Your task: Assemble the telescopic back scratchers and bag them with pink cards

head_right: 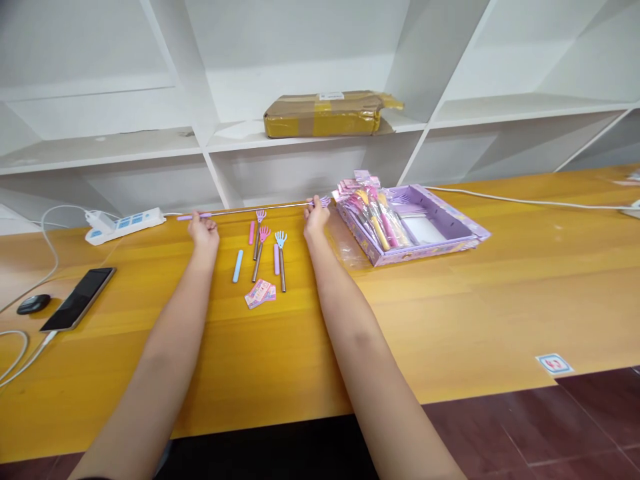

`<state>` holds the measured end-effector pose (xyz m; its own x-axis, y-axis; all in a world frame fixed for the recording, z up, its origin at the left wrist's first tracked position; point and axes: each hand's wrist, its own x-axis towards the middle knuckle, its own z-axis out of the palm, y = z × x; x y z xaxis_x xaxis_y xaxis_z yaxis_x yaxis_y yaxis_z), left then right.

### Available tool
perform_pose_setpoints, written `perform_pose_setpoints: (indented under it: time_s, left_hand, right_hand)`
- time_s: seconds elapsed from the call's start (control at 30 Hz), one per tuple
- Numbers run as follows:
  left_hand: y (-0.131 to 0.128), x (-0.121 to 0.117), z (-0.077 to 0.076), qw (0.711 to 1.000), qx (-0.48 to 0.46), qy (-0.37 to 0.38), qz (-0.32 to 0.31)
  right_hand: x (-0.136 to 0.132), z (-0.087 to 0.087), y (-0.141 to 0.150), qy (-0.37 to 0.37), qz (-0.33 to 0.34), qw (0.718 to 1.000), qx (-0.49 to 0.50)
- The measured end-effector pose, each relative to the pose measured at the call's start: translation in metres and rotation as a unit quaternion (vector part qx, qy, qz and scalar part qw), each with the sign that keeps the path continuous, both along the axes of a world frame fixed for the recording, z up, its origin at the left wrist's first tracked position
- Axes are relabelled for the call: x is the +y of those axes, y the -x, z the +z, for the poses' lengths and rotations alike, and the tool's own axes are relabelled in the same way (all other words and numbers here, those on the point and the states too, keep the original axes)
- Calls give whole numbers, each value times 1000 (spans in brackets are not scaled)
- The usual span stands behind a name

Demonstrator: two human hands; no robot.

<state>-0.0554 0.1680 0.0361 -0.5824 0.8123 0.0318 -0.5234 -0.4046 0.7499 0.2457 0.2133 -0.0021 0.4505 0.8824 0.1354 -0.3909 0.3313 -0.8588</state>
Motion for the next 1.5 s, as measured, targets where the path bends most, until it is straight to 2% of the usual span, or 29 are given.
perform_pose_setpoints:
  time_s: [0.13,0.23,0.37,0.57,0.77,0.9,1.13,1.27,1.4,1.5]
  left_hand:
    - [53,-8,13,998,-18,-8,61]
    - [79,-14,18,996,-26,-20,78]
    - [95,-16,18,996,-37,-28,80]
    - [99,-13,12,996,-62,-29,62]
    - [94,-17,2,990,-134,-25,-20]
    - [93,-18,-1,990,-139,-24,-23]
    - [86,-15,3,988,-146,-30,-27]
    - [60,-14,4,985,-145,-18,-93]
    - [23,-15,2,971,-135,4,-199]
    - [-1,-18,0,961,-136,0,-240]
  right_hand:
    - [10,-1,-45,-17,-60,998,-4]
    - [15,-2,-69,-29,-89,996,-8]
    - [19,-5,-86,-41,-122,992,-2]
    - [20,-14,-90,-49,-134,990,15]
    - [17,-12,-89,-45,-125,990,45]
    - [12,-11,-82,-41,-95,992,68]
    - [2,-12,-67,-21,-38,996,81]
    - [-1,-8,-51,-17,3,997,74]
    - [-3,-7,-19,-20,54,997,46]
    - [-6,-9,6,-26,77,996,20]
